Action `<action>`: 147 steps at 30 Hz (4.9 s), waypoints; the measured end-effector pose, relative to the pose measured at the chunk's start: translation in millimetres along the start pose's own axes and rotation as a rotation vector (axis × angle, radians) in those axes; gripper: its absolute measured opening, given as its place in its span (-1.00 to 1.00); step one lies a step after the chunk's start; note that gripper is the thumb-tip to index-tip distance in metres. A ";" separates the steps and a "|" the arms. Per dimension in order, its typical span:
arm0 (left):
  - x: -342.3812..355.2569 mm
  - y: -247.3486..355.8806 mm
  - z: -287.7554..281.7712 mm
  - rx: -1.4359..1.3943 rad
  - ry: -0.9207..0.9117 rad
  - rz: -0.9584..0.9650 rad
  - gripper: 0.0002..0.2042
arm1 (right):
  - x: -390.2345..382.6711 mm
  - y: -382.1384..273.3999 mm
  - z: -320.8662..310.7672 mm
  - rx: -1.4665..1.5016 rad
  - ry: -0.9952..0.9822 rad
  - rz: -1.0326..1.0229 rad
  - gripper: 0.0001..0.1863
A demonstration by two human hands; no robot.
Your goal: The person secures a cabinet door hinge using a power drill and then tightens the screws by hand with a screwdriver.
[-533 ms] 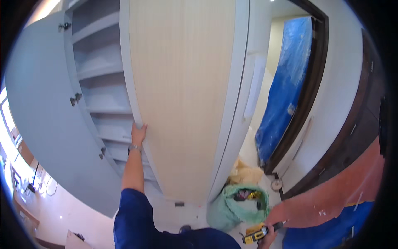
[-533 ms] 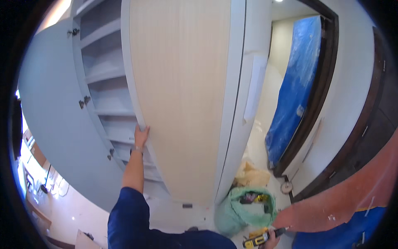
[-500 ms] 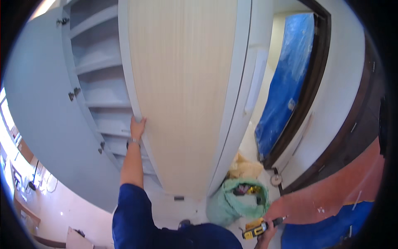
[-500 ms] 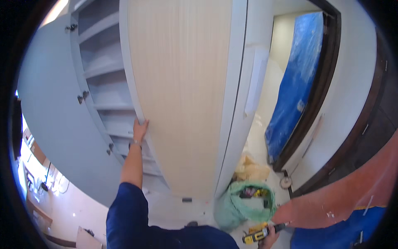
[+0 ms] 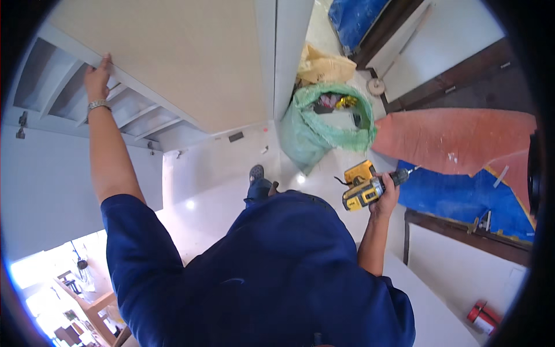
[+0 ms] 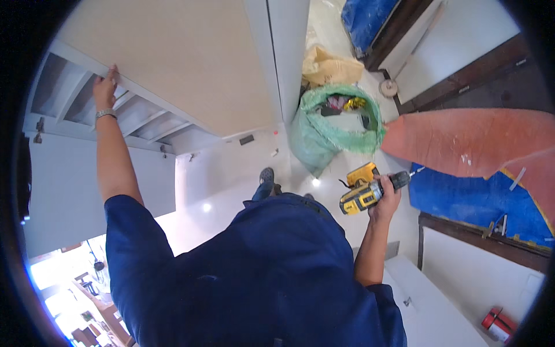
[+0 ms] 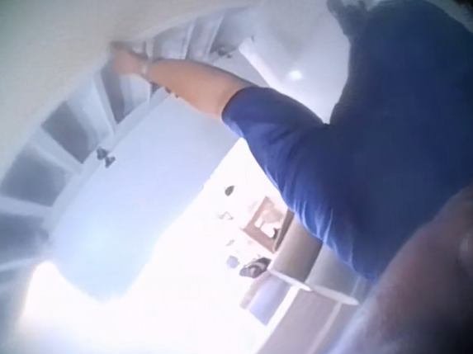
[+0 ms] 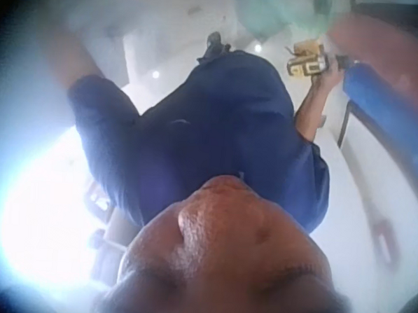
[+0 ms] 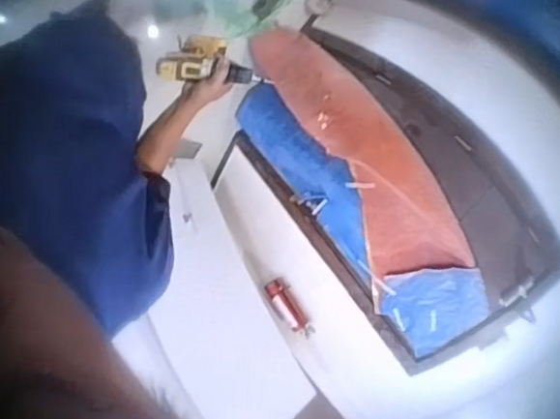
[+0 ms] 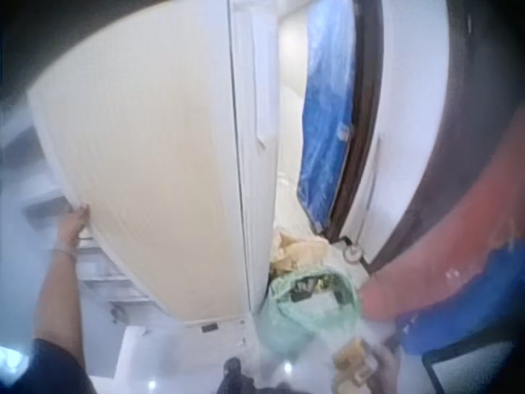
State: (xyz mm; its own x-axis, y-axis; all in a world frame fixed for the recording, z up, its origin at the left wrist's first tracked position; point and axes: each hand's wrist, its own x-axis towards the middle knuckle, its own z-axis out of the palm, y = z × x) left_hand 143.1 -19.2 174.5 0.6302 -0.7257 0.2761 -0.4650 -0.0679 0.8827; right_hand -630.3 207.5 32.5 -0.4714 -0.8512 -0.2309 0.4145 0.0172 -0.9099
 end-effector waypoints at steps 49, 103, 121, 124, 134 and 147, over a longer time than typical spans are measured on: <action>-25.4 21.3 17.0 0.077 0.141 -0.111 0.11 | -2.6 13.6 -28.8 0.008 -0.002 0.056 -0.86; -108.8 92.8 -3.9 0.131 0.022 -0.039 -0.53 | 0.0 15.3 -26.4 -0.062 -0.089 0.062 -0.84; -56.8 132.6 -79.0 -0.186 -0.333 0.375 -0.81 | -110.6 -2.9 174.6 -0.209 -0.270 0.153 -0.82; -50.8 120.4 -81.4 -0.157 -0.363 0.361 -0.81 | -122.8 9.2 205.0 -0.239 -0.354 0.163 -0.83; -44.0 113.3 -64.7 -0.017 -0.372 0.309 -0.80 | -104.4 46.8 162.1 -0.179 -0.142 0.297 -0.80; -37.4 23.6 -27.3 -0.216 -0.246 0.120 -0.60 | -49.7 108.6 21.6 -0.188 0.154 0.217 -0.83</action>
State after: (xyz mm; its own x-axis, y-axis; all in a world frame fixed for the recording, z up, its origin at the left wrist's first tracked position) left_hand 125.6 25.1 195.3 0.3984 -0.8647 0.3058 -0.3678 0.1548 0.9169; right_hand -545.0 240.4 -47.5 -0.5063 -0.7276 -0.4628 0.3742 0.2981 -0.8781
